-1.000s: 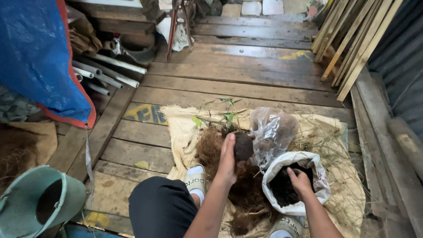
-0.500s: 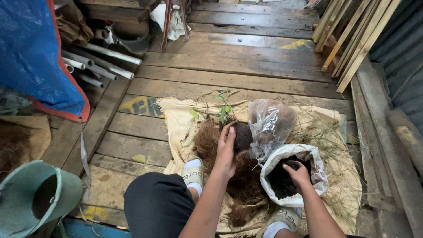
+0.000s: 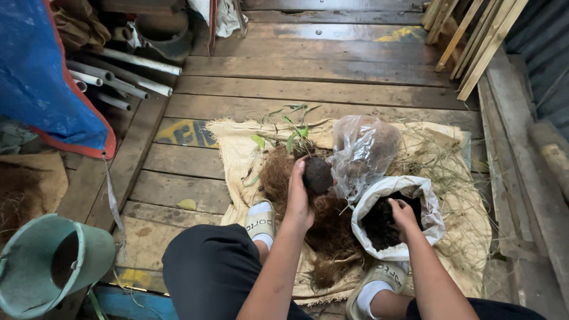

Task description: The person sits on a wooden floor and packs soil around the roots of a small plant to form a compact root ball. They repeatedly add soil from a white sack and press it by hand to shape the root ball.

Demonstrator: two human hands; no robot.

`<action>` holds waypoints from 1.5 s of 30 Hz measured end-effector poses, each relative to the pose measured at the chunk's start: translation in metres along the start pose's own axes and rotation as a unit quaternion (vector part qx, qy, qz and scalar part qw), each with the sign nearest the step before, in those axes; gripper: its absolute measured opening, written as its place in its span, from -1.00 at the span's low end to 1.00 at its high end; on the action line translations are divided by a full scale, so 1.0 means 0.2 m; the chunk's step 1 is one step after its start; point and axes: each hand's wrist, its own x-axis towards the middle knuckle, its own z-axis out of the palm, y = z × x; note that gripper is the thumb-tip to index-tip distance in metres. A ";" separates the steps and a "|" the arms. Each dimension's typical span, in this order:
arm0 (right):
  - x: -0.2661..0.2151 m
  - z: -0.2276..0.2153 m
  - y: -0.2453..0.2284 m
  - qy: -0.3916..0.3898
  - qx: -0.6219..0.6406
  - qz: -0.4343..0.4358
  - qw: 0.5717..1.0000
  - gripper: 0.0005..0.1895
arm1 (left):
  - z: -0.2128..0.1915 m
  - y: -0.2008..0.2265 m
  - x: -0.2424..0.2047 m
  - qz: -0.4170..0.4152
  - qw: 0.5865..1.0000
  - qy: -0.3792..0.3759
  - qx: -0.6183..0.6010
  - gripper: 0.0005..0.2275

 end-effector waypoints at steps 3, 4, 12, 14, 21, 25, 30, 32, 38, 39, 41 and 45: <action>0.01 -0.01 0.00 0.026 -0.028 -0.009 0.999 -0.56 | 0.01 0.00 0.00 -0.008 1.000 0.012 0.013 -0.63; 0.01 -0.01 0.00 0.034 -0.041 -0.014 0.998 -0.56 | 0.01 0.00 0.00 -0.008 1.000 0.010 0.010 -0.64; 0.00 -0.03 0.04 0.071 -0.373 -0.129 0.916 -0.45 | 0.02 0.00 -0.01 -0.003 1.000 0.003 0.010 -0.64; 0.00 -0.02 0.04 0.060 -0.406 -0.140 0.901 -0.34 | 0.01 0.00 0.00 0.002 0.999 0.002 0.038 -0.61; -0.04 -0.01 0.02 0.037 -0.339 -0.145 0.929 -0.40 | -0.03 -0.02 0.02 0.019 1.000 0.009 0.015 -0.60; -0.09 -0.01 -0.02 -0.004 -0.364 -0.174 0.915 -0.44 | -0.08 -0.04 0.03 0.001 0.998 0.050 0.034 -0.64; -0.11 0.02 -0.08 -0.010 -0.396 -0.162 0.904 -0.44 | -0.13 -0.08 0.06 0.054 0.996 0.065 -0.016 -0.62; -0.12 0.03 -0.10 0.008 -0.404 -0.160 0.900 -0.44 | -0.14 -0.09 0.06 0.049 0.996 0.073 -0.030 -0.59; -0.16 0.00 -0.08 -0.010 -0.392 -0.185 0.901 -0.46 | -0.11 -0.07 0.06 0.004 0.991 0.093 -0.095 -0.63; -0.17 -0.01 -0.07 -0.008 -0.395 -0.189 0.899 -0.45 | -0.11 -0.08 0.06 -0.003 0.988 0.102 -0.112 -0.63; -0.18 -0.02 -0.06 -0.007 -0.400 -0.198 0.895 -0.43 | -0.11 -0.09 0.05 0.020 0.986 0.109 -0.127 -0.67; -0.19 -0.04 -0.03 -0.010 -0.390 -0.163 0.906 -0.50 | -0.11 -0.09 0.06 0.058 0.980 0.114 -0.150 -0.64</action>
